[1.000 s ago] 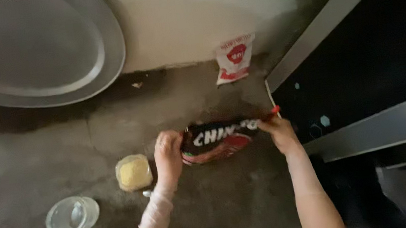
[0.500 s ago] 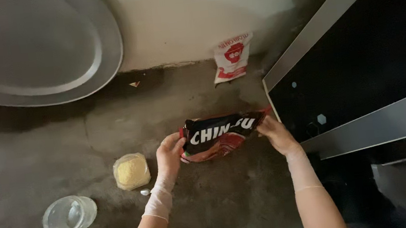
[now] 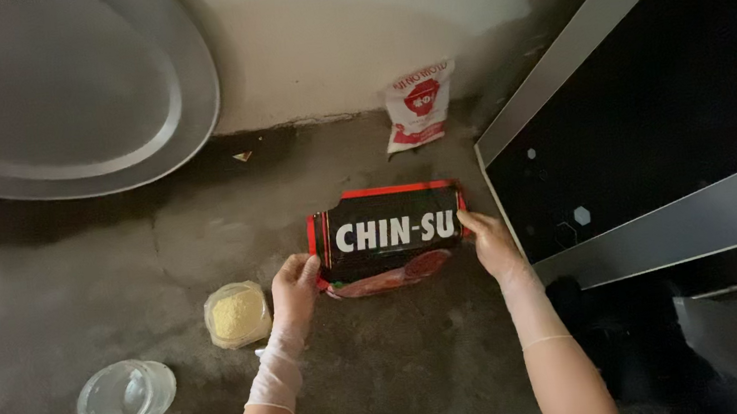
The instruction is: The person sits on the floor and opens seasoning packets, then adds powder and liquid seasonings to a bowl of chopped raw meat. They mix the meat and seasonings thoroughly by hand using gloves.
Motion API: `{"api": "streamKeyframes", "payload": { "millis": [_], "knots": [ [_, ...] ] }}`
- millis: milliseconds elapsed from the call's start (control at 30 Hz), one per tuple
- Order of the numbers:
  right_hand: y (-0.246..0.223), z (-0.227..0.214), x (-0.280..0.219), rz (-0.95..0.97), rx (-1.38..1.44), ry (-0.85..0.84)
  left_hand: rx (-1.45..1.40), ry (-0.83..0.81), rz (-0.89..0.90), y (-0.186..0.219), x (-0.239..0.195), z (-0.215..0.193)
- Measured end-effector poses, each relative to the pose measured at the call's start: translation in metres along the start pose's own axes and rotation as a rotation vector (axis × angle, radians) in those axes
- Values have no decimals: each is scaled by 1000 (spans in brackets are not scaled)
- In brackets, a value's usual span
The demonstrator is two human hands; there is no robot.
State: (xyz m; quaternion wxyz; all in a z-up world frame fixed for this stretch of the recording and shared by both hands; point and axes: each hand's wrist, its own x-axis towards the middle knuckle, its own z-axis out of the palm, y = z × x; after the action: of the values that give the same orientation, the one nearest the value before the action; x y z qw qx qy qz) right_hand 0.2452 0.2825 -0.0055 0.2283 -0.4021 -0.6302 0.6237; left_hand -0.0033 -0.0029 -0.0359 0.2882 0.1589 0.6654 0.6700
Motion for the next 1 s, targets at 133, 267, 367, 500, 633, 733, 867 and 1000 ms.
{"api": "streamKeyframes", "payload": {
  "millis": [133, 267, 367, 500, 633, 733, 867, 1000],
  "knots": [
    [-7, 16, 4, 111, 155, 21, -83, 75, -161, -11, 11, 0],
    [4, 22, 9, 85, -349, 188, 202, 238, -135, -13, 9, 10],
    [3, 18, 12, -41, -531, 90, 667, 361, 179, 11, -4, 19],
    [-13, 19, 24, -207, -901, 44, 1161, 139, 788, 70, -18, 50],
    [-7, 15, 51, 192, -1014, -255, 1396, -199, 835, 99, -9, 86],
    [2, -7, 104, 137, -661, -337, 1430, -345, 701, 88, 7, 99],
    [-25, 6, 230, -7, -735, -117, 1199, -314, 757, 51, 27, 97],
    [-63, 46, 340, -37, -786, 34, 1258, -219, 950, 18, 49, 104]
  ]
}}
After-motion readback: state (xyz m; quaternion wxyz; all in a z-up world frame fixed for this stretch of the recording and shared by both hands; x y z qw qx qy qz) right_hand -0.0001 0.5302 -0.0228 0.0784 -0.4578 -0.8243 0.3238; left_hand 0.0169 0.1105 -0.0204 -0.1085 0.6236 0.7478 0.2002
